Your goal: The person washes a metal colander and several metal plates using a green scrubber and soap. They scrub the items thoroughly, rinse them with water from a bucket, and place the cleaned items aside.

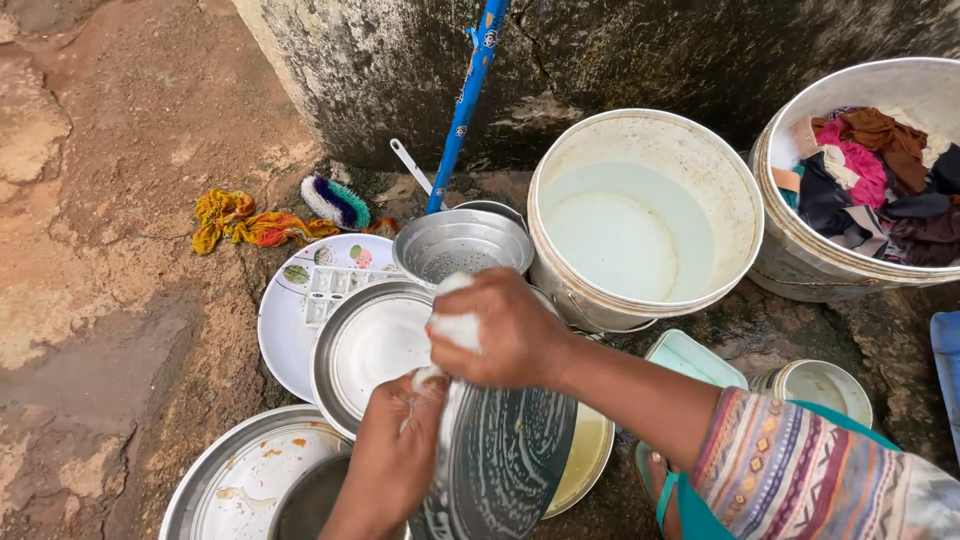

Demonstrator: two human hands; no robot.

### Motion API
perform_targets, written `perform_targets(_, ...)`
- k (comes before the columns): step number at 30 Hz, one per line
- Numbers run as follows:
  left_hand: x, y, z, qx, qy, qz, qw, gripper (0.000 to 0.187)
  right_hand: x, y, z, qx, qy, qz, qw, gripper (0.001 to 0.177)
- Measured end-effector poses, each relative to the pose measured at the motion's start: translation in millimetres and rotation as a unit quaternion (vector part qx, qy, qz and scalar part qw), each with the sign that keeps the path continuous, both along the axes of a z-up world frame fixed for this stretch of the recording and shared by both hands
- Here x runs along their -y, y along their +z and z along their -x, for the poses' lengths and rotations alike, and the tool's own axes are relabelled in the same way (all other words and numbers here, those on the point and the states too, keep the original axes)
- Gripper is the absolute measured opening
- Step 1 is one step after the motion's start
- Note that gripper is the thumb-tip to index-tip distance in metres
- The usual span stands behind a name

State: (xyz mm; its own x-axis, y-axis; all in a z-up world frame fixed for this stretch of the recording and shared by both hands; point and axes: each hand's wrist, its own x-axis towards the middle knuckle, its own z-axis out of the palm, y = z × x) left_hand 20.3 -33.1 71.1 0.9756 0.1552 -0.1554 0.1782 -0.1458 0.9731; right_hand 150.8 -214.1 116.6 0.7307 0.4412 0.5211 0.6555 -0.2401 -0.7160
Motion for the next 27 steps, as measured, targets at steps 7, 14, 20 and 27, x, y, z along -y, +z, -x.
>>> perform_targets(7, -9.7, -0.1, 11.1, 0.063, 0.011, -0.029, 0.998, 0.037, 20.0, -35.5, -45.7, -0.243, -0.037, -0.103, 0.964, 0.029)
perform_targets(14, -11.1, 15.6, -0.6, 0.002, -0.039, -0.077, 0.996, 0.033, -1.9, -7.5, -6.2, -0.003, 0.023, -0.012, 1.0, 0.026)
perform_targets(20, -64.9, 41.8, -3.5, 0.132, 0.116, 0.088, 0.98, 0.037, 11.3, -6.6, -39.1, -0.463, -0.194, -0.289, 0.815, 0.026)
perform_targets(27, -73.0, 61.9, -29.5, 0.095, 0.353, 0.299, 0.882, 0.052, 29.7, 1.9, -40.0, -0.51, -0.026, -0.544, 0.666, 0.025)
